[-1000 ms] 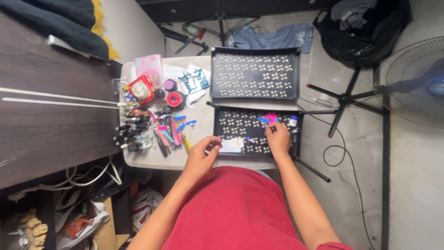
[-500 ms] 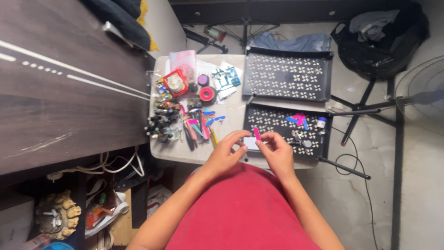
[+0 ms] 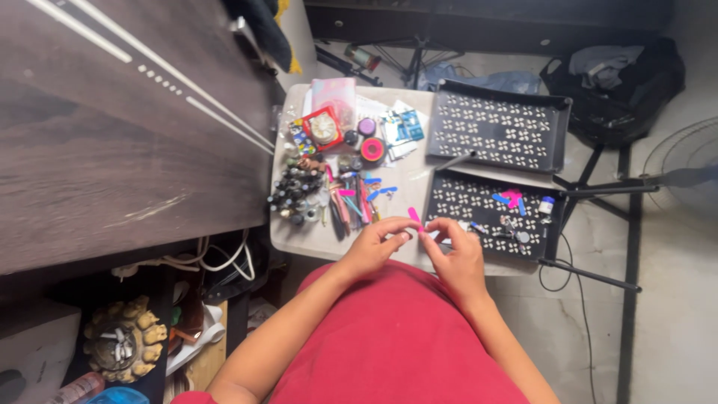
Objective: Clear items from a plastic tray and clean it using a spray and cloth.
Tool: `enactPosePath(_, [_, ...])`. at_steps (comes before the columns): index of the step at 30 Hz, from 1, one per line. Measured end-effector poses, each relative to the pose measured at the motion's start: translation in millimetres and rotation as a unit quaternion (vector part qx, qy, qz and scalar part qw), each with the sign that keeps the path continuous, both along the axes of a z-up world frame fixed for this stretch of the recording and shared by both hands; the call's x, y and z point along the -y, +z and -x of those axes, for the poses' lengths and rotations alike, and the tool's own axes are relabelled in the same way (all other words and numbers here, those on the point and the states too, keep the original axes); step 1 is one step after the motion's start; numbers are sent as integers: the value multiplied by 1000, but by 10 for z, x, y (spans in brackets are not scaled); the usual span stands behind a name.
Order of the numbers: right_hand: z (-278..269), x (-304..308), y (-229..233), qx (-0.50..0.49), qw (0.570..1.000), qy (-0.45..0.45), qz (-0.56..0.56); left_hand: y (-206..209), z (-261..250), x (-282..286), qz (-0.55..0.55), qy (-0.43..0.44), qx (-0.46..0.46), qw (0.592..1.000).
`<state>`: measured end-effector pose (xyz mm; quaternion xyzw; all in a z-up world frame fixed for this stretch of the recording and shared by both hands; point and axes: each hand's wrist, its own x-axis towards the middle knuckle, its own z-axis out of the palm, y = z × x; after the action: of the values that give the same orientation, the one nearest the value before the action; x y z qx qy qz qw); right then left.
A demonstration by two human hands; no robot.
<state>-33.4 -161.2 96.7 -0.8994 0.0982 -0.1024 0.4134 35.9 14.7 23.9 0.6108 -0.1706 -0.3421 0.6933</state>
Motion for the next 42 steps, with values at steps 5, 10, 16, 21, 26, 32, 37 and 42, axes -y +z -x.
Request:
enactPosePath(5, [-73, -265, 55, 30, 994, 16, 100, -845, -126, -195, -39, 88, -76, 992])
enactPosePath(10, [-69, -505, -30, -4, 996, 32, 82, -1320, -322, -377, -93, 173, -174, 965])
enactPosePath(16, [-68, -723, -100, -65, 996, 51, -19, -1270, -474, -514, -110, 175, -185, 961])
enactPosePath(21, [-134, -831, -7, -123, 992, 10, -35, -1256, -552, -609, -152, 182, -155, 959])
enactPosePath(26, [-131, -827, -41, -102, 994, 14, -31, -1250, -597, -669, -64, 209, -182, 959])
enactPosePath(32, [-154, -659, 30, -58, 998, -6, -11, -1091, -554, -655, -33, 220, -150, 963])
enactPosePath(37, [-164, -382, 187, -3, 999, -29, -42, -705, -465, -544, -55, 135, -139, 980])
enactPosePath(42, [-110, 132, 48, 15, 986, -146, -81, -751, -329, -268, -9, 81, -142, 986])
